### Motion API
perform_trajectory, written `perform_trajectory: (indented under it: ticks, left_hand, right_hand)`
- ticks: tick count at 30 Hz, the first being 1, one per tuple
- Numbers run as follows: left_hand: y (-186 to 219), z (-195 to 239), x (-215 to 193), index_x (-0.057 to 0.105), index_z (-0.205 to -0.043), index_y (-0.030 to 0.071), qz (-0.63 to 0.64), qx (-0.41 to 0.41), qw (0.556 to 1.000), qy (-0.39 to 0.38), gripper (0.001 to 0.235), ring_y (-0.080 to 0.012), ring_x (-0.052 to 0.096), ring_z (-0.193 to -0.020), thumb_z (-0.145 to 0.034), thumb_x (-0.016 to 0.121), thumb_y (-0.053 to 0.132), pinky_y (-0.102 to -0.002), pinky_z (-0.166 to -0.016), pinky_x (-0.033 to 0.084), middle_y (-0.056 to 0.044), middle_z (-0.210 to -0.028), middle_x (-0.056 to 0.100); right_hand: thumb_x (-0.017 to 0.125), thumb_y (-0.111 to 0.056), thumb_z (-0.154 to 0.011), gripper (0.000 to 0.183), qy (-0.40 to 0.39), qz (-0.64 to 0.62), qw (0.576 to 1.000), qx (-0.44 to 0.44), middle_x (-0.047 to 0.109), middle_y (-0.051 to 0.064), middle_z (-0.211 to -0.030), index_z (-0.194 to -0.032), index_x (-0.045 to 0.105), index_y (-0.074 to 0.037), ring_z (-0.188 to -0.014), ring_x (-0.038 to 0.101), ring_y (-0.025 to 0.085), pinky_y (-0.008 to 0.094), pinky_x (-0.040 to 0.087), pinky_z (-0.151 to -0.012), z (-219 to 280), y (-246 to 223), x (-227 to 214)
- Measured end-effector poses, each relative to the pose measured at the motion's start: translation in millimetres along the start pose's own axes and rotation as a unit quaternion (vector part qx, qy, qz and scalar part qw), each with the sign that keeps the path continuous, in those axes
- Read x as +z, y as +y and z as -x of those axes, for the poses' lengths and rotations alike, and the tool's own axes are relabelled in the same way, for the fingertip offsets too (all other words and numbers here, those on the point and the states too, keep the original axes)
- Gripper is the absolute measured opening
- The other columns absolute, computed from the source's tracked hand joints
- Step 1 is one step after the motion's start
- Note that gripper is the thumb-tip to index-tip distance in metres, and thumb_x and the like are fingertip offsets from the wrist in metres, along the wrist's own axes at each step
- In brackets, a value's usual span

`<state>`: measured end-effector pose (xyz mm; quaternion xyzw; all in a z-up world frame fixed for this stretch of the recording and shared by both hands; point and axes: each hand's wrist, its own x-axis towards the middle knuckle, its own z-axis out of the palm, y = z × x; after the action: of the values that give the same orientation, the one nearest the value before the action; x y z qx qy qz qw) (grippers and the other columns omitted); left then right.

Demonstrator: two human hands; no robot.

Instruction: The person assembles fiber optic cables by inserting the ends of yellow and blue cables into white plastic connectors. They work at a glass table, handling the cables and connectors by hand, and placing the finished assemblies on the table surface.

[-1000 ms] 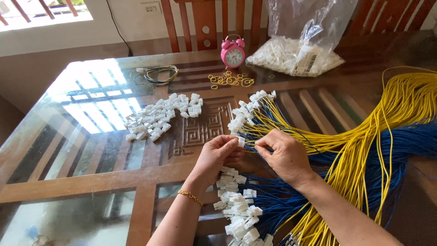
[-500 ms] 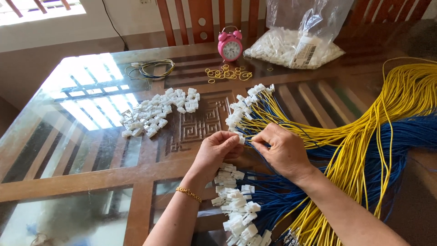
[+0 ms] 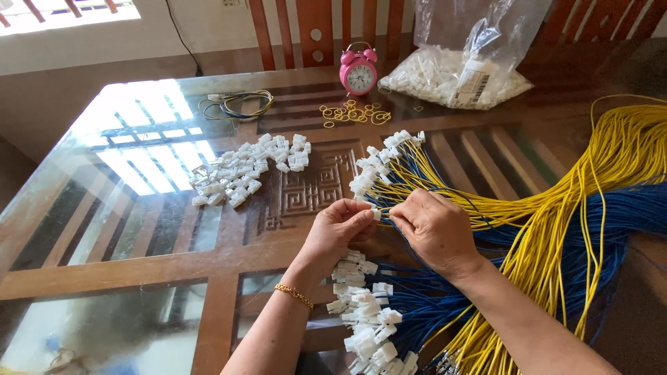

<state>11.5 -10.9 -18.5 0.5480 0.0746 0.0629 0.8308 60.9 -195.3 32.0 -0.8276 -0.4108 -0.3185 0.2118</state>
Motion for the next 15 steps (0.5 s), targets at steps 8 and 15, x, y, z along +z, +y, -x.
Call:
perform_trajectory:
  ticks: [8,15]
  left_hand:
    - [16,11,6,0.065,-0.107,0.002,-0.009,-0.015,1.000,0.004,0.029,-0.0191,0.073,-0.075,-0.086,0.075,0.018,-0.028,-0.068,0.061,-0.015,-0.086,0.074]
    - [19,10,1,0.065,-0.111,0.001,-0.001,-0.027,1.000,0.001,0.030,-0.0212,0.073,-0.077,-0.086,0.074,0.016,-0.031,-0.068,0.062,-0.015,-0.088,0.074]
  right_hand:
    - [0.073,-0.023,-0.080,0.006,0.021,-0.050,0.998,0.014,0.055,-0.002,-0.072,-0.077,0.068,-0.024,-0.071,0.063,0.020,0.032,0.053,-0.065,-4,-8,-5]
    - [0.071,-0.020,-0.083,0.002,-0.026,-0.166,0.982,0.087,0.062,0.005,-0.075,-0.080,0.071,-0.019,-0.077,0.066,0.027,0.037,0.053,-0.067,-13,-17,-16]
